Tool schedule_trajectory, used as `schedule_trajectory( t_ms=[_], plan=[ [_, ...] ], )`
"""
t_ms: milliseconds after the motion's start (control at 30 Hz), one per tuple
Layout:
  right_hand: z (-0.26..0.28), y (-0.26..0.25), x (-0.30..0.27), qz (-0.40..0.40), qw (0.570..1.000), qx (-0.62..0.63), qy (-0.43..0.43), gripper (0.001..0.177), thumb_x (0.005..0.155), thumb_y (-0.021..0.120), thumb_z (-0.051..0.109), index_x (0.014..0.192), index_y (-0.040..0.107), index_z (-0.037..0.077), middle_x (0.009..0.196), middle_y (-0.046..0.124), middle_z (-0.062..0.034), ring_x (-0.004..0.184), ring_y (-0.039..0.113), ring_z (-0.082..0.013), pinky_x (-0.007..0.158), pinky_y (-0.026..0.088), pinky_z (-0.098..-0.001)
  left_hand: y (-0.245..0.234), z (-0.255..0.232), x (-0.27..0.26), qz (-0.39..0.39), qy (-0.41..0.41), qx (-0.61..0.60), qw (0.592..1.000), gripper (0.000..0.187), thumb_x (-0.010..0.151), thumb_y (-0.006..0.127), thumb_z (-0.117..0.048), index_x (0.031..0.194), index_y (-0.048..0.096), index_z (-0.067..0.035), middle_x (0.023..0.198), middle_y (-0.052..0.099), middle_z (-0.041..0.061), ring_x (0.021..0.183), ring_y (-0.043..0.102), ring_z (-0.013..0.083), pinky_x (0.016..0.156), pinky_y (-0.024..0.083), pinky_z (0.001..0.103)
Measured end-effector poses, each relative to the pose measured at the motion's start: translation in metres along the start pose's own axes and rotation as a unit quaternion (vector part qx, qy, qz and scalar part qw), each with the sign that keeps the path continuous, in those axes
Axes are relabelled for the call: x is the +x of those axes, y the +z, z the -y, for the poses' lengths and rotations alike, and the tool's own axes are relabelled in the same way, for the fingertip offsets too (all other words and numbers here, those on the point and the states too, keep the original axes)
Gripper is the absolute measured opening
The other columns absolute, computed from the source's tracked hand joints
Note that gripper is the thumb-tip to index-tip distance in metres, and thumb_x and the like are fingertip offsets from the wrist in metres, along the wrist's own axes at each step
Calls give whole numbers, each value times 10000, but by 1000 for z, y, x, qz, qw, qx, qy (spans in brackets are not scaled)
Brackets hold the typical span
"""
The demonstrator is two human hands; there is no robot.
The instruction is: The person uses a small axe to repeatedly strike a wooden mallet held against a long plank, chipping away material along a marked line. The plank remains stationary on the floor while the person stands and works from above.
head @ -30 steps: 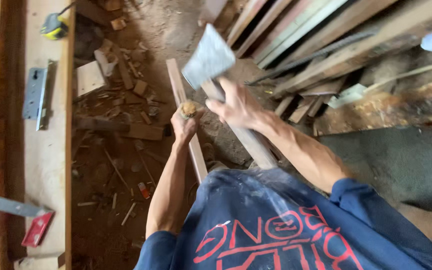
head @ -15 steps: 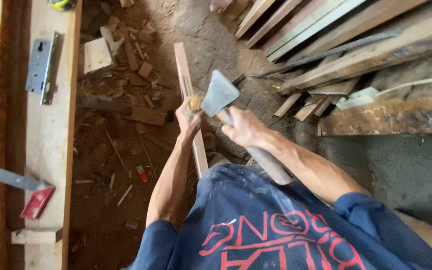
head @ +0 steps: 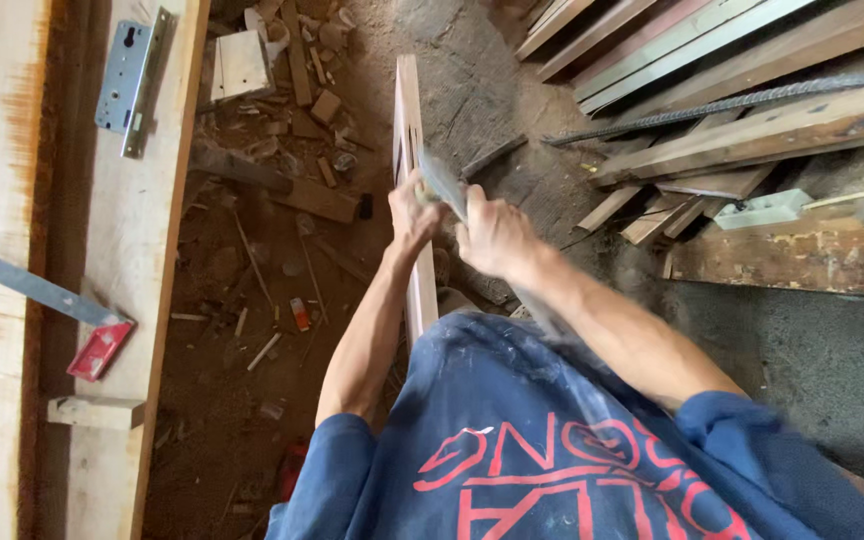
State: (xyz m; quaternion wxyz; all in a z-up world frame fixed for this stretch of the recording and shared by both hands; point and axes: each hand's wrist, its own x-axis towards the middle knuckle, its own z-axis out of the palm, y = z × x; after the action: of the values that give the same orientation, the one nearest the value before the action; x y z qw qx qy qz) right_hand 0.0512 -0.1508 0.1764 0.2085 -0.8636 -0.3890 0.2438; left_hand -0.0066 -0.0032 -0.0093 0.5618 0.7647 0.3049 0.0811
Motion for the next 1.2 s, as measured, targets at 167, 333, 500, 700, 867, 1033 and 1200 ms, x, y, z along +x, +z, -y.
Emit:
schedule_trajectory(
  t_ms=[167,333,500,700,867,1033,1200],
  plan=[
    [-41,6,-16,99,945,274,150,370,937,609,172,1160,491,-98,771,662,-114,539,692,-181,465,620,-296,5,-3,21,-65,108,-92,988,325,768,781,-119,1083,723,-62,953,769,102,820,696,130,779,591,319],
    [-50,-22,-13,41,925,355,127,347,886,648,179,1122,543,-52,745,667,-90,571,687,-189,522,608,-337,15,-31,58,-32,-75,-144,986,177,753,741,-115,905,721,-26,816,727,81,678,649,151,638,570,337],
    [-50,-15,-29,46,888,437,135,299,866,673,155,1056,573,-52,700,646,-95,548,653,-187,508,553,-332,16,-5,15,-42,132,-222,965,223,795,824,-118,861,625,-40,757,618,8,670,560,108,618,499,277],
    [-68,-12,-42,46,879,451,146,251,861,657,95,1036,548,-49,696,637,-91,551,644,-179,493,567,-345,20,-7,-13,-128,145,-174,966,240,837,837,-123,865,621,-21,753,589,-15,698,532,79,652,482,238],
    [-84,-10,-38,49,891,440,100,189,897,641,56,1047,587,-46,713,660,-103,605,667,-178,552,568,-336,-8,-107,30,62,355,-78,929,315,718,843,-200,933,661,-59,863,647,57,773,634,174,728,542,342],
    [-80,-11,-44,26,836,524,161,294,879,648,53,1125,505,-21,798,621,-84,634,669,-177,537,591,-344,-20,-152,94,7,367,-179,913,194,856,801,-200,938,660,-96,804,678,25,687,668,160,653,602,333],
    [-70,-23,-51,-2,857,499,125,363,871,655,66,1188,502,-24,816,590,-77,625,638,-177,535,559,-341,-4,-91,68,-13,273,-156,949,213,779,772,-174,927,642,-92,784,658,23,665,646,131,626,605,320]
  ],
)
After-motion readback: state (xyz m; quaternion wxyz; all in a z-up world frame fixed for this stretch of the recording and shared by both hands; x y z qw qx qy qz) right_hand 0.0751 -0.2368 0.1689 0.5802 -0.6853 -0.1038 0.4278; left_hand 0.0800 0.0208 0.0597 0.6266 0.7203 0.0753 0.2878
